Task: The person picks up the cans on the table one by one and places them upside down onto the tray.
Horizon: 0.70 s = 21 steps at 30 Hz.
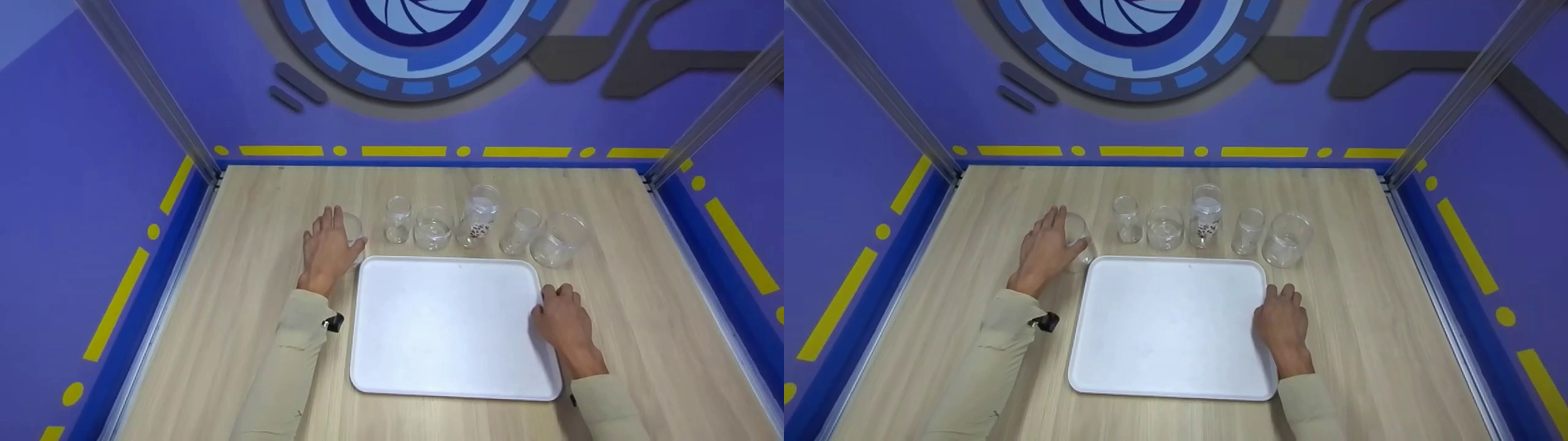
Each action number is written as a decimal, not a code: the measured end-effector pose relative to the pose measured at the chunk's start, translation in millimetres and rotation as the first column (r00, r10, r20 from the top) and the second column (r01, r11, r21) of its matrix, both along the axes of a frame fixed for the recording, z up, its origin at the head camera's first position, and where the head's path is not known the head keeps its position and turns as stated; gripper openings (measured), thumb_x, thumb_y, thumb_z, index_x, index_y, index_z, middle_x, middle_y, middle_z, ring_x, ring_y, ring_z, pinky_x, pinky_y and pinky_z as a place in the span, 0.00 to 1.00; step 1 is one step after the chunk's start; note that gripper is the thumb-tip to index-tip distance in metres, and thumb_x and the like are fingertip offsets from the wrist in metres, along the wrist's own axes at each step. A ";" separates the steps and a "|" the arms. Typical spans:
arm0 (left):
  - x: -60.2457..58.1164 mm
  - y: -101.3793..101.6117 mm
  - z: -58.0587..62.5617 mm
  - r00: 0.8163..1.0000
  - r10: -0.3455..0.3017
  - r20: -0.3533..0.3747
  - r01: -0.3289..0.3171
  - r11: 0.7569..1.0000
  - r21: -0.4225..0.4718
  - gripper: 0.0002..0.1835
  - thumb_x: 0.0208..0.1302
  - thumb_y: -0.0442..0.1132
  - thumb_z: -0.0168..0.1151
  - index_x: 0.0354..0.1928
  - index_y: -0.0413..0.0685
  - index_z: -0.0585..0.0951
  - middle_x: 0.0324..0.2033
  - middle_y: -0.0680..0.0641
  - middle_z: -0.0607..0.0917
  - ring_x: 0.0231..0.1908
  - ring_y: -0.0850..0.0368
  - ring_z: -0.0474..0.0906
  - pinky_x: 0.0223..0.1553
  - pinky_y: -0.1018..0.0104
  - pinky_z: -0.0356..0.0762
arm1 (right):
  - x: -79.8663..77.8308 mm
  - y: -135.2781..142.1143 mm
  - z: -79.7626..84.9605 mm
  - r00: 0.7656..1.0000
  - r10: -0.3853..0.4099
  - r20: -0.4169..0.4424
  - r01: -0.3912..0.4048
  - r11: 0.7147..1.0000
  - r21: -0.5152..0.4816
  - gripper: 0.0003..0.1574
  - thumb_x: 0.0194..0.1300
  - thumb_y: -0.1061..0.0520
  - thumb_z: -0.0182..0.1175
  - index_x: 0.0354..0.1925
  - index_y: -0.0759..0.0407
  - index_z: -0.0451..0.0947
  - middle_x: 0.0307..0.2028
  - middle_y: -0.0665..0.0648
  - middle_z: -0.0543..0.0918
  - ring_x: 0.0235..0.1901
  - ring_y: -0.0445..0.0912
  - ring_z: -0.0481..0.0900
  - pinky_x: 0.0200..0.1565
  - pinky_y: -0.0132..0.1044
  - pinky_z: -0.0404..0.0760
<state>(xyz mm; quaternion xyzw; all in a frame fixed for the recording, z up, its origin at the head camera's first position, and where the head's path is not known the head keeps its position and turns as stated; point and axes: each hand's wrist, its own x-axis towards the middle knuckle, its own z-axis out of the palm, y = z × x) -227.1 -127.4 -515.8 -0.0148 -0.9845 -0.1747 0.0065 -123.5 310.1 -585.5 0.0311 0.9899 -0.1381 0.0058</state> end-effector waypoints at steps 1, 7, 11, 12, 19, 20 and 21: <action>0.0 -0.2 0.2 1.000 0.002 -0.004 -0.002 1.000 0.003 0.51 0.73 0.60 0.62 0.81 0.30 0.56 0.79 0.29 0.60 0.76 0.32 0.60 0.71 0.32 0.62 | -0.5 0.1 -0.6 1.000 -0.001 -0.004 0.001 1.000 0.004 0.22 0.71 0.62 0.60 0.56 0.79 0.73 0.45 0.77 0.73 0.44 0.68 0.76 0.38 0.61 0.80; -0.4 -1.2 0.7 1.000 0.020 -0.023 -0.020 1.000 0.017 0.52 0.71 0.60 0.65 0.80 0.28 0.57 0.76 0.29 0.65 0.73 0.32 0.65 0.67 0.34 0.69 | -2.9 1.5 -3.7 1.000 0.003 -0.021 -0.003 1.000 0.018 0.21 0.70 0.62 0.61 0.55 0.77 0.73 0.45 0.76 0.73 0.43 0.67 0.75 0.37 0.61 0.80; -1.6 -1.6 0.8 0.999 0.025 -0.037 -0.024 1.000 0.013 0.51 0.70 0.60 0.66 0.79 0.29 0.60 0.72 0.29 0.70 0.68 0.33 0.71 0.62 0.37 0.75 | -3.3 2.0 -3.8 1.000 0.007 -0.023 -0.006 1.000 0.026 0.21 0.71 0.62 0.60 0.55 0.77 0.73 0.44 0.75 0.73 0.43 0.67 0.75 0.36 0.61 0.80; -1.8 -1.7 0.9 0.999 0.024 -0.041 -0.024 1.000 0.011 0.51 0.69 0.60 0.66 0.79 0.29 0.61 0.71 0.30 0.71 0.67 0.33 0.72 0.60 0.37 0.77 | -3.2 2.1 -3.9 1.000 0.008 -0.021 -0.007 1.000 0.029 0.21 0.71 0.62 0.60 0.55 0.76 0.73 0.44 0.75 0.73 0.43 0.67 0.75 0.36 0.61 0.80; -2.6 -1.6 0.1 0.996 0.017 -0.083 -0.015 0.999 0.029 0.47 0.67 0.57 0.68 0.75 0.27 0.66 0.65 0.28 0.76 0.63 0.33 0.74 0.56 0.42 0.81 | -0.3 2.9 -3.7 1.000 0.022 -0.023 -0.021 0.999 0.036 0.21 0.71 0.61 0.61 0.56 0.76 0.74 0.43 0.74 0.72 0.43 0.67 0.75 0.36 0.62 0.80; -2.6 -1.6 -0.3 0.996 0.017 -0.089 -0.014 0.999 0.034 0.47 0.67 0.56 0.68 0.74 0.26 0.67 0.64 0.28 0.76 0.63 0.33 0.74 0.56 0.42 0.81 | 0.1 2.9 -3.5 0.999 0.024 -0.023 -0.023 0.999 0.037 0.22 0.71 0.61 0.61 0.56 0.76 0.74 0.43 0.74 0.72 0.43 0.66 0.75 0.36 0.62 0.80; -2.6 -1.5 -0.7 0.995 0.017 -0.095 -0.013 0.999 0.040 0.47 0.66 0.56 0.69 0.73 0.25 0.67 0.63 0.28 0.77 0.63 0.32 0.74 0.56 0.43 0.81 | 0.4 3.3 -3.5 0.999 0.027 -0.023 -0.026 0.999 0.040 0.22 0.70 0.61 0.61 0.56 0.76 0.74 0.43 0.73 0.72 0.43 0.66 0.74 0.36 0.62 0.80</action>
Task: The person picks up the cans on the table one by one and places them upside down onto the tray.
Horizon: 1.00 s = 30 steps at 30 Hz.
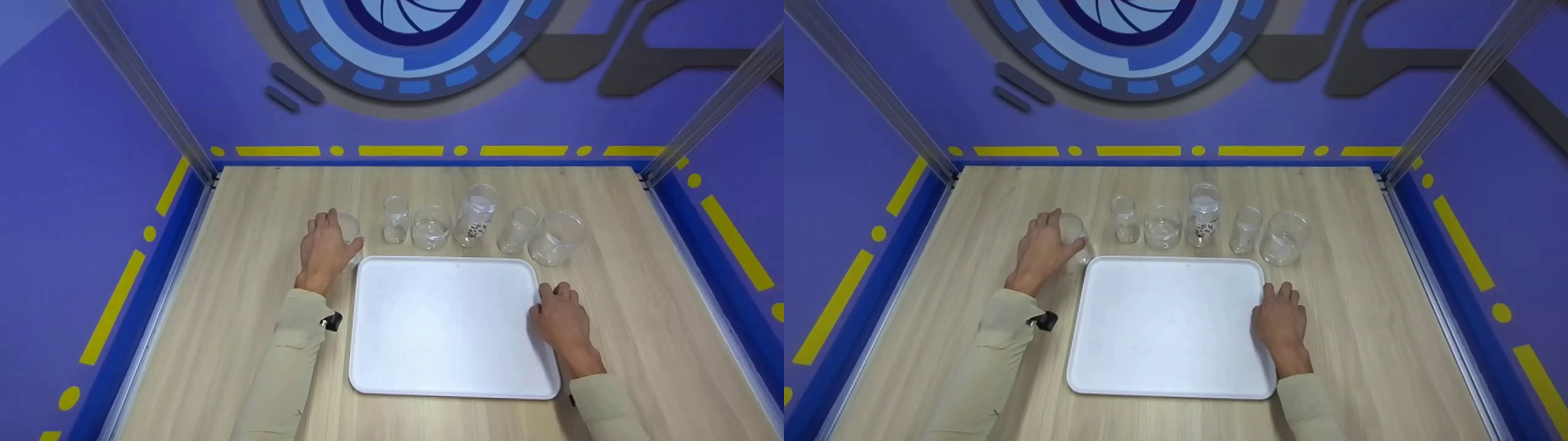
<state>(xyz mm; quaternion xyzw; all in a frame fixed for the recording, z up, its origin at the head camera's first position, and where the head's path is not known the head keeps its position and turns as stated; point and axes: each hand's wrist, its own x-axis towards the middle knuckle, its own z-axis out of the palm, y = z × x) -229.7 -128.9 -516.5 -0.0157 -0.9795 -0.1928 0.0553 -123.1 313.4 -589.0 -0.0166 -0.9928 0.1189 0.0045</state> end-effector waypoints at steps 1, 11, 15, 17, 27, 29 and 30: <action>0.0 -0.1 -0.2 1.000 -0.001 -0.005 0.001 1.000 0.006 0.47 0.66 0.55 0.69 0.73 0.25 0.68 0.63 0.27 0.77 0.62 0.32 0.74 0.56 0.43 0.80 | 0.0 0.3 -0.2 1.000 0.002 0.001 -0.002 1.000 0.002 0.22 0.70 0.61 0.61 0.56 0.75 0.74 0.43 0.73 0.72 0.43 0.66 0.74 0.36 0.62 0.80; 1.6 -0.6 -0.3 1.000 -0.013 0.014 0.012 0.997 0.081 0.44 0.66 0.50 0.67 0.78 0.34 0.66 0.67 0.28 0.72 0.66 0.32 0.69 0.56 0.41 0.80 | -0.3 0.8 -1.5 1.000 -0.006 0.008 0.006 1.000 0.002 0.22 0.71 0.60 0.61 0.56 0.75 0.73 0.44 0.73 0.71 0.44 0.67 0.74 0.37 0.63 0.80; 3.6 -2.1 -1.9 1.000 -0.011 0.008 0.010 0.996 0.086 0.41 0.66 0.49 0.67 0.76 0.34 0.69 0.67 0.29 0.73 0.65 0.31 0.69 0.56 0.41 0.80 | 0.5 0.0 -3.9 1.000 -0.009 -0.002 0.009 1.000 -0.001 0.22 0.71 0.60 0.61 0.57 0.75 0.73 0.44 0.74 0.71 0.44 0.66 0.74 0.38 0.62 0.79; 4.3 -2.3 -2.2 1.000 -0.006 0.004 0.005 0.996 0.090 0.41 0.65 0.49 0.67 0.75 0.34 0.69 0.67 0.29 0.73 0.65 0.31 0.70 0.55 0.41 0.80 | 0.9 -0.2 -4.8 1.000 -0.009 -0.007 0.009 1.000 0.002 0.23 0.71 0.60 0.61 0.58 0.75 0.73 0.45 0.74 0.72 0.44 0.66 0.74 0.38 0.62 0.79; 8.0 -1.1 4.2 0.999 0.003 -0.036 0.001 0.993 0.116 0.38 0.62 0.46 0.68 0.72 0.35 0.73 0.64 0.31 0.75 0.63 0.33 0.72 0.54 0.42 0.79 | 3.0 0.8 -4.6 1.000 -0.013 -0.027 0.013 1.000 -0.018 0.21 0.70 0.61 0.61 0.55 0.74 0.74 0.45 0.74 0.71 0.44 0.67 0.73 0.38 0.63 0.78; 9.4 -1.2 6.2 0.999 0.007 -0.044 -0.002 0.993 0.122 0.38 0.62 0.46 0.69 0.72 0.35 0.73 0.63 0.31 0.76 0.62 0.34 0.72 0.54 0.43 0.80 | 3.2 1.2 -4.8 0.999 -0.009 -0.038 0.008 1.000 -0.025 0.20 0.69 0.61 0.61 0.54 0.74 0.74 0.44 0.74 0.72 0.43 0.67 0.74 0.37 0.63 0.78; 10.0 -1.3 7.1 0.999 0.011 -0.049 -0.005 0.992 0.126 0.38 0.62 0.46 0.69 0.72 0.35 0.73 0.63 0.31 0.76 0.62 0.34 0.72 0.55 0.43 0.79 | 3.3 1.3 -4.8 0.999 -0.008 -0.041 0.007 1.000 -0.028 0.20 0.69 0.61 0.61 0.53 0.74 0.74 0.44 0.74 0.72 0.43 0.67 0.74 0.37 0.63 0.78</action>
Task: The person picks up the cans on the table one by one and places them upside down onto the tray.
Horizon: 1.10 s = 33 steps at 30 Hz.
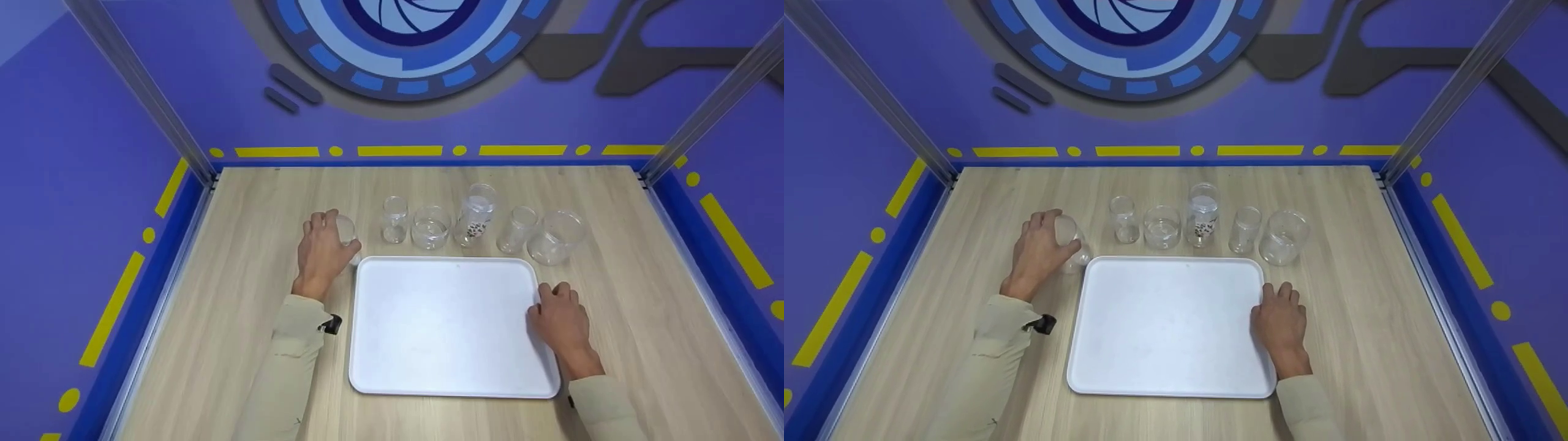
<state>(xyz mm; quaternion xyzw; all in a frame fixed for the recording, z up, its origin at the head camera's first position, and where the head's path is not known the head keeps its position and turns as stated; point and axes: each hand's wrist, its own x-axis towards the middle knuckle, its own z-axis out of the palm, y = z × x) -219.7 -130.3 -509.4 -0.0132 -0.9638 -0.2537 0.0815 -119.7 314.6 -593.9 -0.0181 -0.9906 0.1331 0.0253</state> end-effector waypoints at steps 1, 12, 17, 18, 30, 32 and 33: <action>1.0 -0.3 1.1 1.000 0.004 -0.006 -0.004 1.000 0.006 0.38 0.62 0.46 0.69 0.72 0.35 0.73 0.63 0.31 0.76 0.62 0.34 0.73 0.55 0.43 0.79 | 0.1 -0.2 0.1 1.000 0.001 -0.002 -0.001 1.000 -0.002 0.20 0.69 0.61 0.61 0.53 0.74 0.74 0.44 0.74 0.72 0.43 0.67 0.74 0.36 0.64 0.78; 10.4 -0.9 13.3 0.998 0.038 -0.041 -0.033 0.992 0.123 0.40 0.63 0.48 0.72 0.73 0.36 0.72 0.65 0.32 0.75 0.63 0.35 0.73 0.57 0.42 0.78 | 1.3 -0.4 0.3 1.000 -0.013 0.012 0.013 1.000 0.007 0.21 0.70 0.60 0.61 0.55 0.74 0.73 0.45 0.75 0.72 0.43 0.67 0.73 0.37 0.62 0.78; 15.0 0.3 17.5 0.997 0.060 -0.045 -0.050 0.981 0.185 0.39 0.63 0.48 0.72 0.72 0.38 0.73 0.65 0.34 0.77 0.63 0.36 0.74 0.59 0.43 0.77 | 0.8 0.2 -0.7 1.000 -0.011 0.021 0.011 1.000 0.004 0.22 0.70 0.60 0.61 0.56 0.74 0.73 0.46 0.75 0.71 0.44 0.67 0.73 0.37 0.63 0.77; 15.6 0.5 18.0 0.997 0.062 -0.045 -0.052 0.979 0.196 0.38 0.64 0.48 0.72 0.72 0.38 0.73 0.64 0.34 0.77 0.63 0.36 0.74 0.59 0.43 0.77 | 0.7 0.4 -1.0 1.000 -0.011 0.022 0.011 1.000 0.003 0.22 0.70 0.60 0.60 0.56 0.74 0.73 0.46 0.75 0.71 0.44 0.67 0.73 0.37 0.63 0.77; 23.3 4.5 16.9 0.991 0.093 -0.092 -0.056 0.936 0.348 0.38 0.61 0.50 0.74 0.70 0.41 0.75 0.64 0.36 0.79 0.64 0.37 0.76 0.62 0.43 0.75 | 1.5 1.5 -1.7 1.000 0.005 -0.008 -0.005 1.000 -0.009 0.21 0.68 0.60 0.60 0.54 0.73 0.74 0.45 0.73 0.71 0.43 0.67 0.72 0.37 0.63 0.76; 24.9 5.6 17.1 0.989 0.098 -0.109 -0.051 0.925 0.376 0.38 0.60 0.50 0.75 0.69 0.40 0.76 0.63 0.37 0.80 0.63 0.38 0.77 0.62 0.43 0.75 | 1.5 1.3 -1.7 1.000 0.005 -0.007 -0.005 1.000 -0.010 0.21 0.68 0.60 0.60 0.55 0.73 0.74 0.44 0.73 0.71 0.43 0.66 0.72 0.37 0.63 0.76; 25.7 6.2 17.1 0.988 0.099 -0.116 -0.047 0.920 0.388 0.38 0.60 0.50 0.75 0.69 0.40 0.76 0.62 0.37 0.80 0.62 0.38 0.77 0.61 0.43 0.75 | 1.5 1.2 -1.7 1.000 0.004 -0.004 -0.004 1.000 -0.009 0.22 0.68 0.60 0.60 0.55 0.73 0.74 0.45 0.73 0.71 0.43 0.66 0.72 0.37 0.63 0.76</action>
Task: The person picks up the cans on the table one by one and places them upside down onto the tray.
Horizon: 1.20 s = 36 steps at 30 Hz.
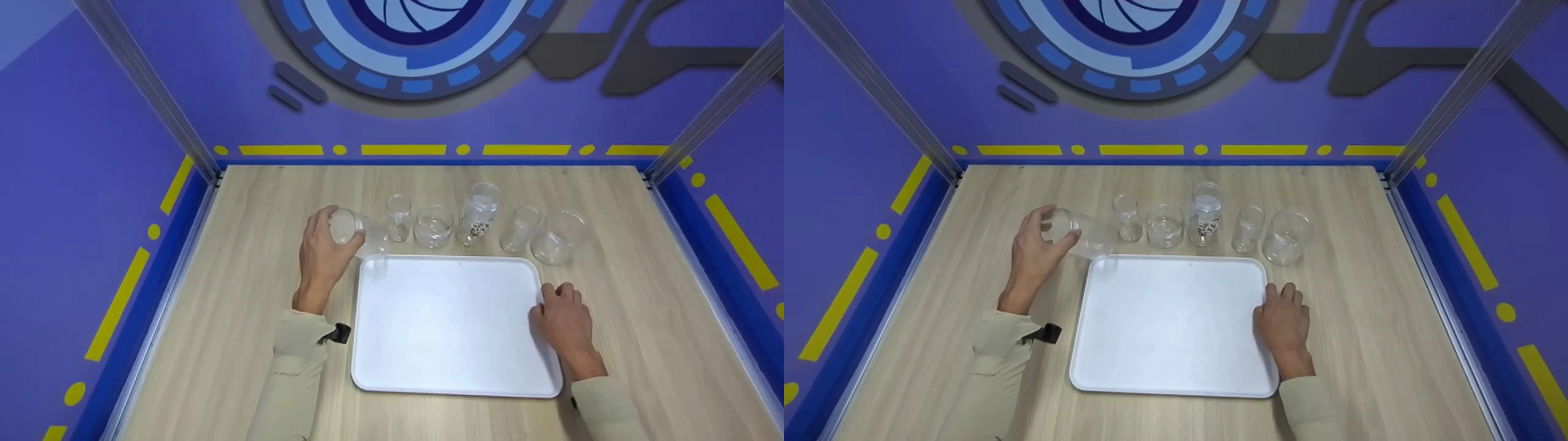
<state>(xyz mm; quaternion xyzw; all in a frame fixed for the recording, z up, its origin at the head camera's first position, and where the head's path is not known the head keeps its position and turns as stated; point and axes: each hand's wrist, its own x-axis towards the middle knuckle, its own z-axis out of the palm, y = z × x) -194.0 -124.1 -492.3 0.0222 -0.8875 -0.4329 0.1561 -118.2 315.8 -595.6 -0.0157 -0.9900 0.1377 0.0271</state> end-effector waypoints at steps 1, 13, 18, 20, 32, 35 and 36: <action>0.8 0.6 0.2 1.000 -0.002 -0.008 0.002 1.000 0.014 0.38 0.60 0.50 0.75 0.69 0.40 0.76 0.62 0.37 0.80 0.62 0.38 0.77 0.61 0.43 0.76 | 0.0 -0.1 0.0 1.000 -0.002 0.002 0.002 1.000 0.001 0.22 0.68 0.60 0.61 0.56 0.73 0.74 0.45 0.73 0.71 0.43 0.66 0.72 0.37 0.63 0.76; 15.7 4.9 -8.0 1.000 -0.026 -0.006 0.026 0.977 0.211 0.35 0.65 0.46 0.75 0.70 0.42 0.75 0.63 0.39 0.79 0.61 0.40 0.78 0.57 0.45 0.83 | -0.5 -1.4 -2.1 0.999 -0.027 0.040 0.026 1.000 0.007 0.25 0.70 0.59 0.60 0.60 0.73 0.74 0.48 0.75 0.72 0.46 0.67 0.73 0.41 0.63 0.77; 20.5 7.6 -11.7 0.999 -0.032 0.010 0.027 0.956 0.292 0.34 0.65 0.46 0.74 0.70 0.43 0.75 0.63 0.41 0.79 0.61 0.42 0.77 0.56 0.46 0.82 | -0.3 -1.6 -1.1 0.998 -0.030 0.049 0.030 1.000 0.005 0.25 0.70 0.59 0.61 0.60 0.74 0.74 0.48 0.75 0.72 0.47 0.67 0.72 0.42 0.63 0.77; 22.0 9.2 -12.5 0.999 -0.033 0.014 0.027 0.948 0.316 0.33 0.66 0.46 0.74 0.69 0.44 0.75 0.63 0.42 0.79 0.61 0.43 0.77 0.57 0.46 0.82 | 0.0 -1.5 -0.8 0.998 -0.032 0.052 0.031 1.000 0.002 0.25 0.70 0.59 0.60 0.60 0.73 0.74 0.48 0.75 0.71 0.47 0.67 0.72 0.42 0.63 0.76; 26.5 18.7 -17.1 0.996 -0.093 0.003 0.083 0.904 0.420 0.33 0.68 0.47 0.72 0.71 0.45 0.75 0.64 0.44 0.79 0.61 0.45 0.76 0.56 0.47 0.81 | 1.7 0.1 0.3 1.000 -0.007 -0.006 0.007 1.000 -0.011 0.22 0.70 0.60 0.61 0.57 0.73 0.75 0.47 0.74 0.71 0.46 0.67 0.72 0.40 0.65 0.76; 26.8 20.7 -16.1 0.994 -0.107 -0.004 0.098 0.894 0.438 0.33 0.68 0.48 0.72 0.71 0.46 0.75 0.64 0.44 0.79 0.61 0.45 0.76 0.55 0.46 0.81 | 1.4 -0.5 -0.1 1.000 -0.014 0.001 0.014 1.000 -0.011 0.23 0.70 0.60 0.61 0.57 0.73 0.75 0.48 0.74 0.71 0.46 0.67 0.72 0.41 0.64 0.76; 27.0 21.5 -15.6 0.994 -0.112 -0.007 0.104 0.890 0.444 0.33 0.68 0.49 0.72 0.71 0.46 0.75 0.63 0.44 0.79 0.61 0.45 0.76 0.54 0.46 0.81 | 1.4 -0.7 -0.2 1.000 -0.016 0.003 0.016 1.000 -0.012 0.23 0.70 0.60 0.61 0.58 0.73 0.75 0.48 0.74 0.71 0.46 0.67 0.72 0.41 0.64 0.76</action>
